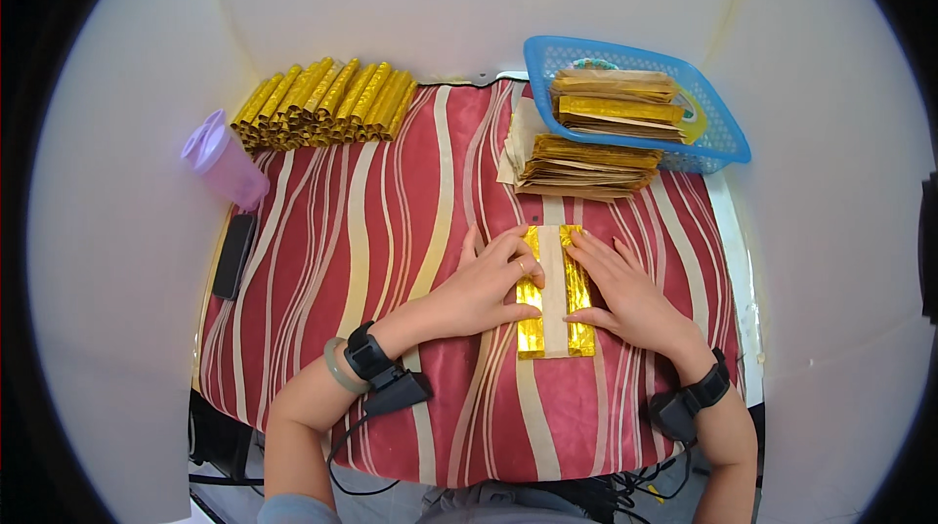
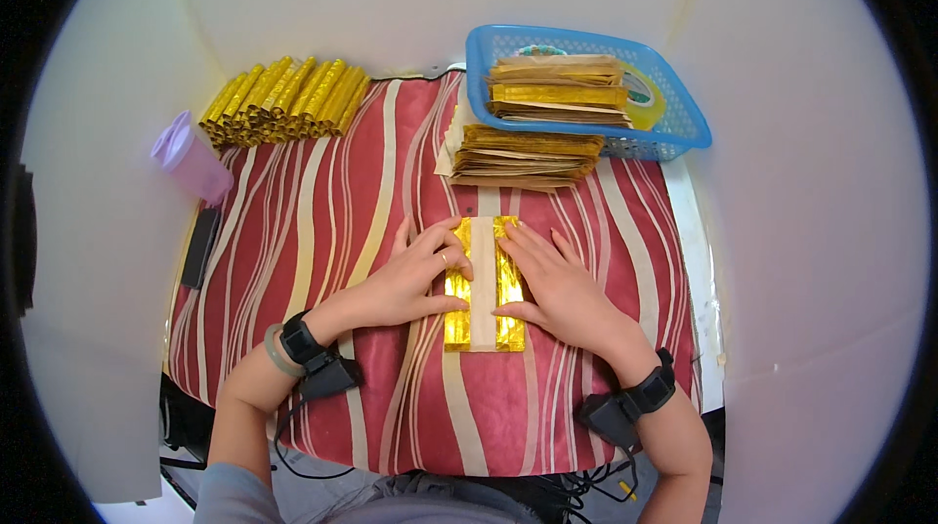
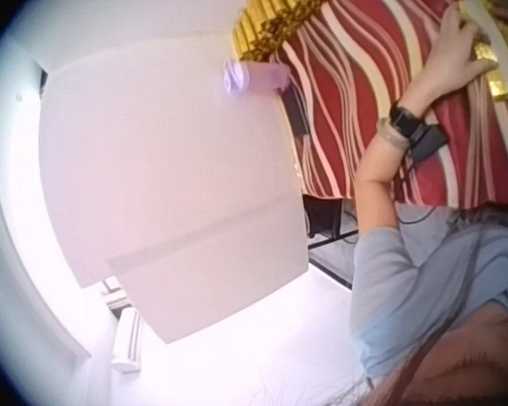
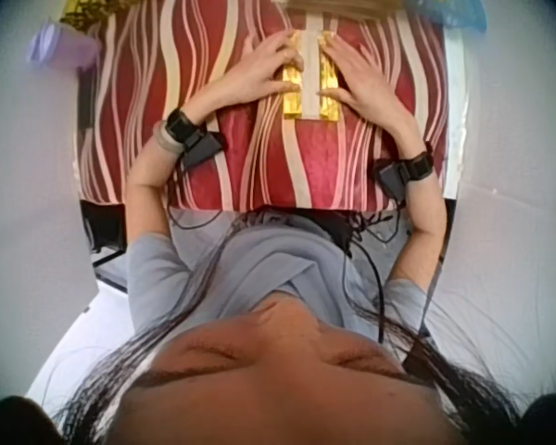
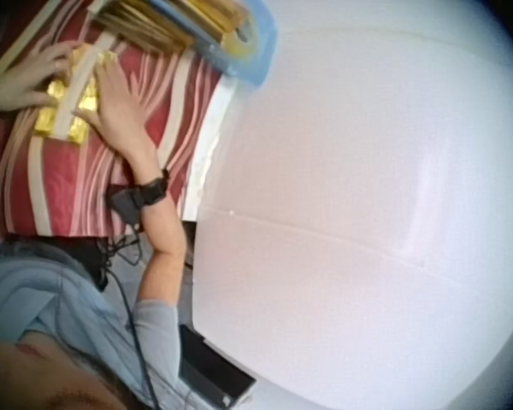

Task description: Fold gold paper sheets into specific shapes, likely for ceremonial or decorative use.

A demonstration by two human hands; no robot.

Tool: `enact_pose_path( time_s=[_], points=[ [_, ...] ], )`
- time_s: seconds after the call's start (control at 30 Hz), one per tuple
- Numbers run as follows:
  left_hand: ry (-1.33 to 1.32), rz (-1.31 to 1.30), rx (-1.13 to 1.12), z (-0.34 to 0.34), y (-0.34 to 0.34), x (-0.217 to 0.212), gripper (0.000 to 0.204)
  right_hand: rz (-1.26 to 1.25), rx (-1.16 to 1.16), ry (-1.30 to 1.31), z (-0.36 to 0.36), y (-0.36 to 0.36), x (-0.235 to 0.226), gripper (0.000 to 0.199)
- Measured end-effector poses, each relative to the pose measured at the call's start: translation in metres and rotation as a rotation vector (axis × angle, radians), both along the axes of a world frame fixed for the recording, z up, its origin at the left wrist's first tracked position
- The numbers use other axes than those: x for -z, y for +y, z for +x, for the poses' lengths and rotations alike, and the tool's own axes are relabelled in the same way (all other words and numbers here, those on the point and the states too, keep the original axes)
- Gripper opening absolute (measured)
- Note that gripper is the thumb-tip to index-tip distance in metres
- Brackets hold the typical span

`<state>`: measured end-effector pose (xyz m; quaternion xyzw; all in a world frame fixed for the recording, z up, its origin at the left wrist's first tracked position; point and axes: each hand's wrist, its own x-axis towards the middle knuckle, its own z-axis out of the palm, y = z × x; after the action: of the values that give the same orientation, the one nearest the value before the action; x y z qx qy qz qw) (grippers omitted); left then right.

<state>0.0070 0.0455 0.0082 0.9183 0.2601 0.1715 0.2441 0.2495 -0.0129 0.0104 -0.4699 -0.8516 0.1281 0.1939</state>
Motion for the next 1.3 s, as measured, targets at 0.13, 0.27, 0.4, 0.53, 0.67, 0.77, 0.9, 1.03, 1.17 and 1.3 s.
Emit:
enact_pose_path(
  time_s=[0.13,0.27,0.4,0.53,0.67,0.77,0.9,1.03,1.17,1.3],
  points=[
    [0.065,0.036,0.016,-0.004,-0.007,0.001,0.028,-0.032,0.006,0.008,0.001,-0.005,-0.009,0.062],
    [0.062,0.045,0.095,-0.006,-0.009,0.002,0.032,-0.159,-0.093,0.107,0.011,-0.008,-0.007,0.048],
    [0.095,-0.049,0.105,-0.009,-0.014,-0.008,0.029,-0.2,-0.143,0.088,0.012,-0.009,-0.01,0.043],
    [0.112,-0.124,0.134,-0.008,-0.019,-0.015,0.025,-0.202,-0.157,0.114,0.014,-0.009,-0.008,0.037],
    [0.123,-0.109,0.159,-0.007,-0.022,-0.016,0.027,-0.213,-0.218,0.127,0.015,-0.008,-0.007,0.032],
    [0.143,-0.079,0.14,-0.006,-0.026,-0.017,0.031,-0.211,-0.21,0.093,0.01,-0.011,-0.014,0.04],
    [0.207,-0.088,0.128,-0.004,-0.026,-0.021,0.036,-0.194,-0.197,-0.007,0.007,-0.013,-0.015,0.052],
    [0.181,-0.088,0.12,-0.004,-0.028,-0.02,0.033,-0.199,-0.186,-0.013,0.007,-0.014,-0.013,0.053],
    [0.144,-0.142,0.12,-0.005,-0.025,-0.019,0.027,-0.219,-0.18,0.023,0.009,-0.014,-0.011,0.042],
    [0.153,-0.151,0.128,-0.006,-0.023,-0.019,0.023,-0.249,-0.175,0.064,0.011,-0.013,-0.009,0.027]
  ],
)
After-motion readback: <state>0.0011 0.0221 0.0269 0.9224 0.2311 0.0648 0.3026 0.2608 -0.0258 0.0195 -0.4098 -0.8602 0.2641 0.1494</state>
